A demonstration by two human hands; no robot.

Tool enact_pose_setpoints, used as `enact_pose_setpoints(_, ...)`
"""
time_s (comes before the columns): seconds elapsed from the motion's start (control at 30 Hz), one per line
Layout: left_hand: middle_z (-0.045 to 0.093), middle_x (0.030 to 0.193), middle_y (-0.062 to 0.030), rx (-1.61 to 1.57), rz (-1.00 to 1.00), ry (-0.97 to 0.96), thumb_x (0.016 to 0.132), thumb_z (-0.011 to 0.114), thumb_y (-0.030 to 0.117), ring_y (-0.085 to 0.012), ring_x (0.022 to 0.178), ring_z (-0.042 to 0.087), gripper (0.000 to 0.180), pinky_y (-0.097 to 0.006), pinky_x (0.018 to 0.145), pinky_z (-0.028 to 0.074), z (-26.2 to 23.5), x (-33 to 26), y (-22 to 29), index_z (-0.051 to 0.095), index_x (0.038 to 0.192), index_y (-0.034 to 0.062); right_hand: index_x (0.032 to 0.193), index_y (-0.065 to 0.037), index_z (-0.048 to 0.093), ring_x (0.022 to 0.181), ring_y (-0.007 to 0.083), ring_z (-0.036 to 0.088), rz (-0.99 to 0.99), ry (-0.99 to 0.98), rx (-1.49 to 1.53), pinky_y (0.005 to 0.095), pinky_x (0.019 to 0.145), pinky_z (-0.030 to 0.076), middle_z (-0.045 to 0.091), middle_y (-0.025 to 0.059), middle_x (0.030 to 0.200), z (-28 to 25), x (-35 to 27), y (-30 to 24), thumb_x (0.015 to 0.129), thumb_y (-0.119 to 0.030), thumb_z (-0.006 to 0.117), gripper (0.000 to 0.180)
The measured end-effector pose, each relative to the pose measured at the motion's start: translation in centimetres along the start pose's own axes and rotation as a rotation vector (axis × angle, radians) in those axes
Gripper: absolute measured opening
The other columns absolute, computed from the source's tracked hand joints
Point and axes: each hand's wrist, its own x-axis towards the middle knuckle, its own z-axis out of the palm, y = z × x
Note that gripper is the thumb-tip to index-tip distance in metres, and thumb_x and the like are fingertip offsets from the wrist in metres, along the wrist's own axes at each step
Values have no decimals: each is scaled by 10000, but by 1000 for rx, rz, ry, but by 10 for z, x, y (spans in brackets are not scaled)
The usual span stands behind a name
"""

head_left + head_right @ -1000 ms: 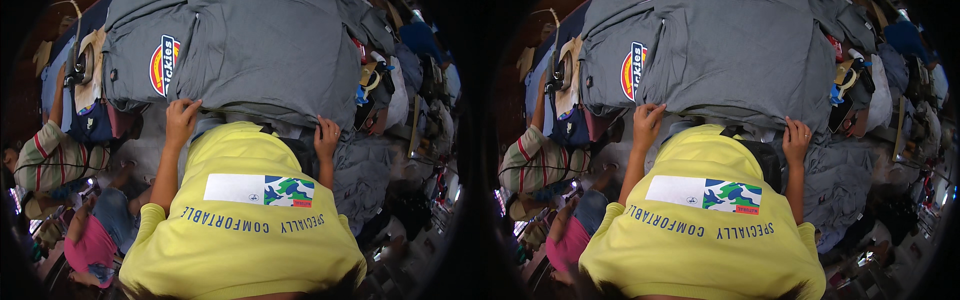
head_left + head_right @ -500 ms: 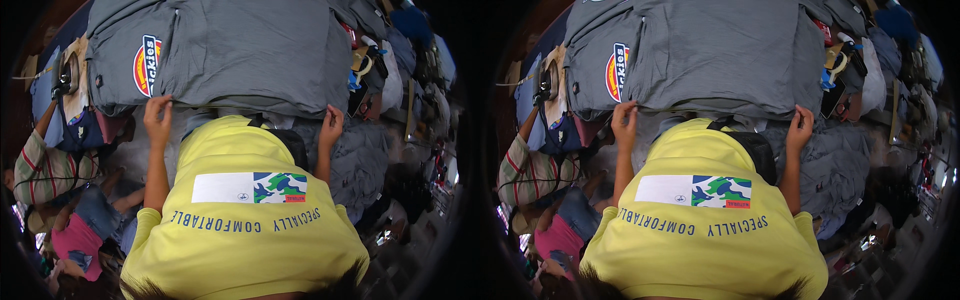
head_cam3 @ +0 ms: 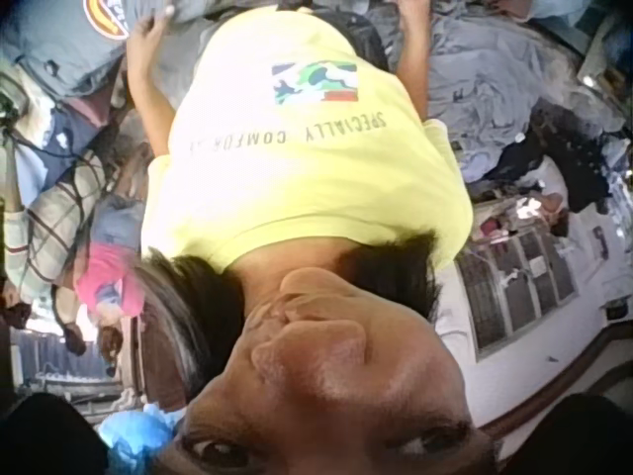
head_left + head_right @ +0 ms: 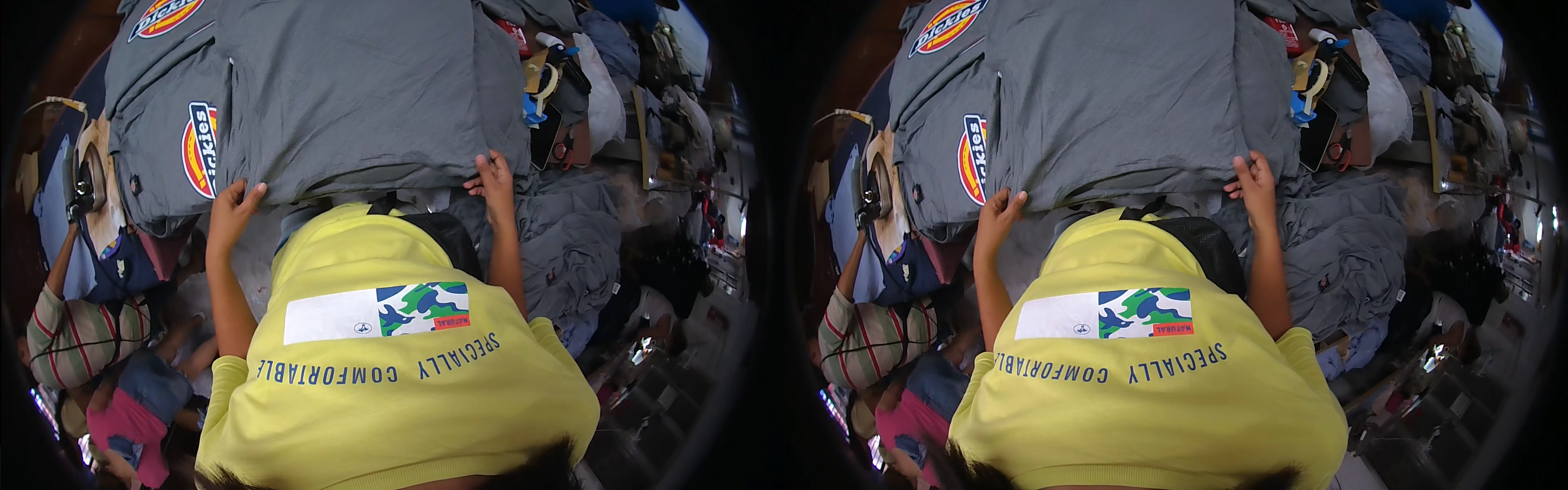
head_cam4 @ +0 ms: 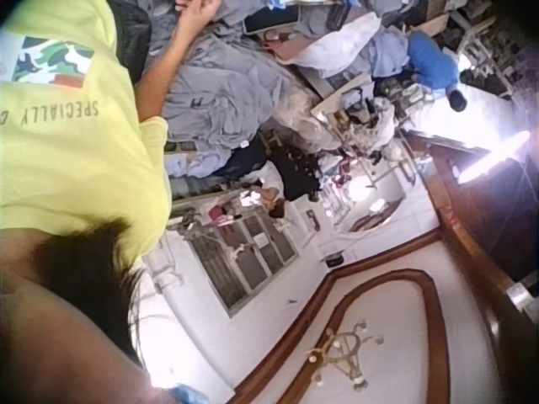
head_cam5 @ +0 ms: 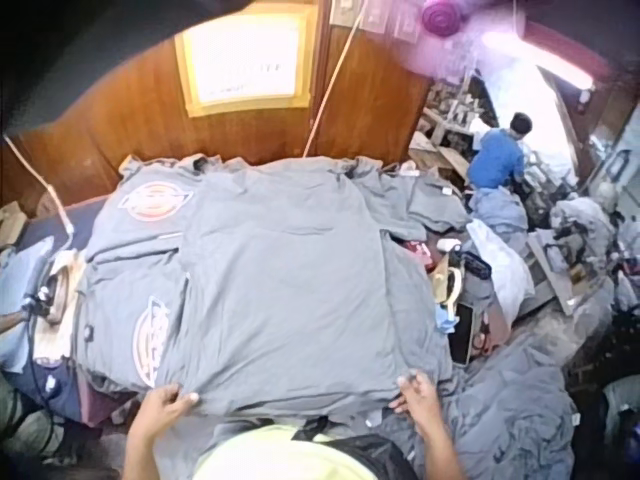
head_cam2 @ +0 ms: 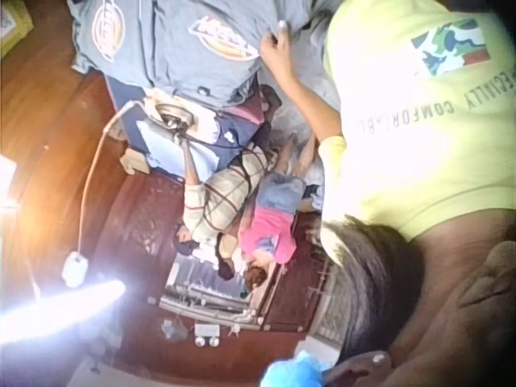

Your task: The person folds several grey garments on a work table, smoothing the fabric and aligning them before using shears to trim loose threads from one item.

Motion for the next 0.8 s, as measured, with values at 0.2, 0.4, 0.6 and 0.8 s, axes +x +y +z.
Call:
enact_pose_setpoints(0.2, 472, 656, 42, -255, -18, -90, 789, 635, 236, -40, 613, 462, 249, -228, 562, 416, -13, -8, -8, 522, 690, 37, 898, -2, 543, 541, 81, 547, 90, -102, -162, 174, 446, 392, 550, 28, 665, -30, 9, 7, 802, -217, 625, 250)
enact_pose_setpoints(0.4, 543, 638, 27, -215, -106, -152, 761, 652, 214, -39, 617, 479, 198, -193, 600, 359, -16, -12, -41, 566, 692, 50, 919, 20, 555, 554, 72, 540, 146, -113, -265, 175, 447, 394, 557, 29, 659, -34, 7, 13, 759, -234, 673, 322)
enact_pose_setpoints(0.6, 515, 667, 49, -278, -41, -198, 719, 678, 65, -26, 637, 464, 142, -179, 581, 362, -17, -13, -45, 536, 718, 58, 959, 54, 541, 566, 80, 537, 35, -191, -373, 181, 447, 394, 551, 30, 660, -43, 13, 24, 736, -230, 692, 391)
enact_pose_setpoints(0.8, 468, 670, 68, -319, -43, -184, 690, 680, -3, -17, 642, 452, 214, -159, 570, 365, -16, -16, -54, 484, 741, 68, 925, 0, 586, 587, 73, 530, -92, -47, -383, 208, 471, 396, 543, 7, 670, -39, 14, -14, 761, -246, 663, 305)
